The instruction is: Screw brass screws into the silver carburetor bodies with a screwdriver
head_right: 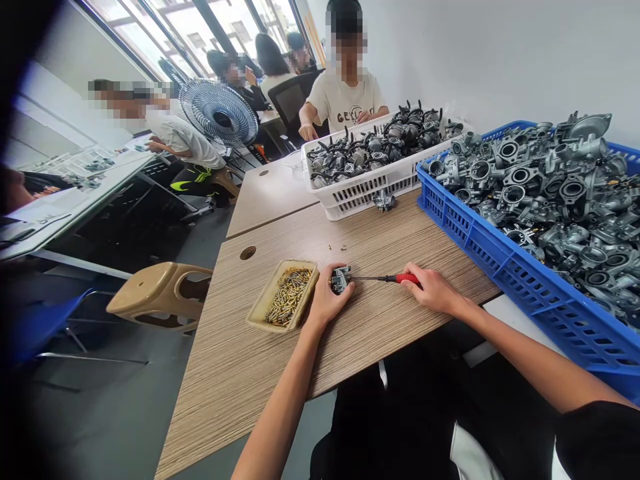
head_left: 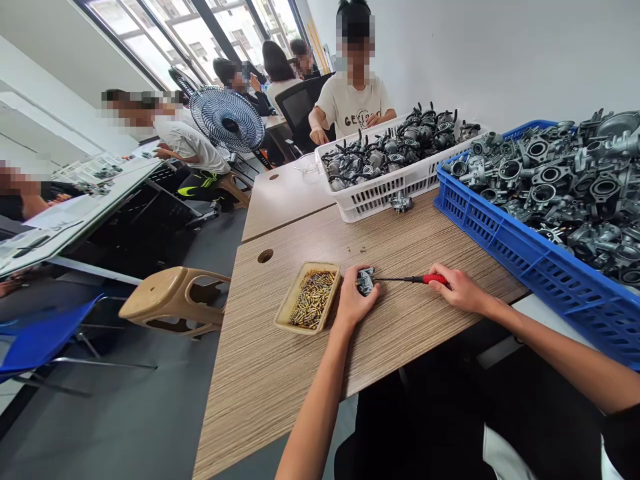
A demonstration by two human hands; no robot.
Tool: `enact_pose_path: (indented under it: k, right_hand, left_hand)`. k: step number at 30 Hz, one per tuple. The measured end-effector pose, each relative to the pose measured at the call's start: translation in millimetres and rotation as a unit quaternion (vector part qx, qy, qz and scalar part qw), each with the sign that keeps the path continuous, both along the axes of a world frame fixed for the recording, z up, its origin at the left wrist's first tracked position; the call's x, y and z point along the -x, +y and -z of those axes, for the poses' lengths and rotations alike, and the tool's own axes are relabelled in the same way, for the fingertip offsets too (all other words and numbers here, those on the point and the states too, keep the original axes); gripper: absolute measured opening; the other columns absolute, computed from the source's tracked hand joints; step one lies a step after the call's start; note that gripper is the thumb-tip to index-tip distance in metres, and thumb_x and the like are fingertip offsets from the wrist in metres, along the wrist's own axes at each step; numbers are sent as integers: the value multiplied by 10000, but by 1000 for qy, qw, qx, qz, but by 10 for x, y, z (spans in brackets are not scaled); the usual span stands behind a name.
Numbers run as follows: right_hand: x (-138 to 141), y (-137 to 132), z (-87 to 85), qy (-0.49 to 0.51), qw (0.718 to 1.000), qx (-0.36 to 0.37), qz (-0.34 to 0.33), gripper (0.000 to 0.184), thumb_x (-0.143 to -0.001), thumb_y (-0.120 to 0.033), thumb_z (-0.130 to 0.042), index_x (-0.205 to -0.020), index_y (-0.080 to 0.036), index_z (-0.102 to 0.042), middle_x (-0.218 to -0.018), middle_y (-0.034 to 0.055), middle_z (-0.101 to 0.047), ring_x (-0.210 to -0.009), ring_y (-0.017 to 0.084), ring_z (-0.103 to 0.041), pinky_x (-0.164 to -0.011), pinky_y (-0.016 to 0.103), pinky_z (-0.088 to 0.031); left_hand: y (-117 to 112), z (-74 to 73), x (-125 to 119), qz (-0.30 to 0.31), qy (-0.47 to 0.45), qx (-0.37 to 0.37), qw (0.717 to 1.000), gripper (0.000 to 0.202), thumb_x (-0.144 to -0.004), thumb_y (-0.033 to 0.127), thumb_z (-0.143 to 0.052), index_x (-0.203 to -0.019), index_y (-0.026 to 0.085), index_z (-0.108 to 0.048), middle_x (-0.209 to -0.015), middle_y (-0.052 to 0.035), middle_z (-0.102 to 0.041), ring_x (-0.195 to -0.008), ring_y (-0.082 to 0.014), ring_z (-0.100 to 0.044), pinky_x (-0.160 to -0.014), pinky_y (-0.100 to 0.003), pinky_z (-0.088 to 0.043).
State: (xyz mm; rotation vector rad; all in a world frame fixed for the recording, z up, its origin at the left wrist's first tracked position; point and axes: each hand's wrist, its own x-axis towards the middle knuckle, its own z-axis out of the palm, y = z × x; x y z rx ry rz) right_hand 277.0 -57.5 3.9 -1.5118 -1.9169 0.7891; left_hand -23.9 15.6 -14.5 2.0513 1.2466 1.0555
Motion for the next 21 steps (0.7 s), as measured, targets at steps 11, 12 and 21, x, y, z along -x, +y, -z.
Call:
enact_pose_path:
  k: [11, 12, 21]
  right_hand:
    - [-3, -3, 14, -2, 1000, 8, 1, 213, -1018, -464, -496, -938, -266, -497, -688, -39, -499, -600, 178, -444, -643, 310, -316]
    - [-1, -2, 14, -1, 1000, 9, 1, 214, -1018, -466, -495, -938, -267, -497, -686, -40, -496, -599, 179, -443, -642, 310, -314]
    - [-12, -3, 32, 1, 1000, 6, -3, 212, -1026, -460, -496, -939, -267, -507, -707, -36, -503, -624, 184, -463, -648, 310, -317]
  left_hand:
    - [2, -8, 0, -2, 3, 0, 1000, 364, -843, 288, -726, -1187, 236, -617, -1160, -80, -695, -1102, -261, -662, -1032, -437, -545]
    - [2, -9, 0, -2, 3, -1, 1000, 362, -843, 288, -726, -1184, 236, -616, -1158, -81, -696, -1100, -262, -663, -1030, -438, -546]
    - [0, -18, -8, -1, 3, -4, 1000, 354, -851, 299, -713, -1185, 235, -613, -1154, -84, -696, -1094, -261, -666, -1017, -439, -550]
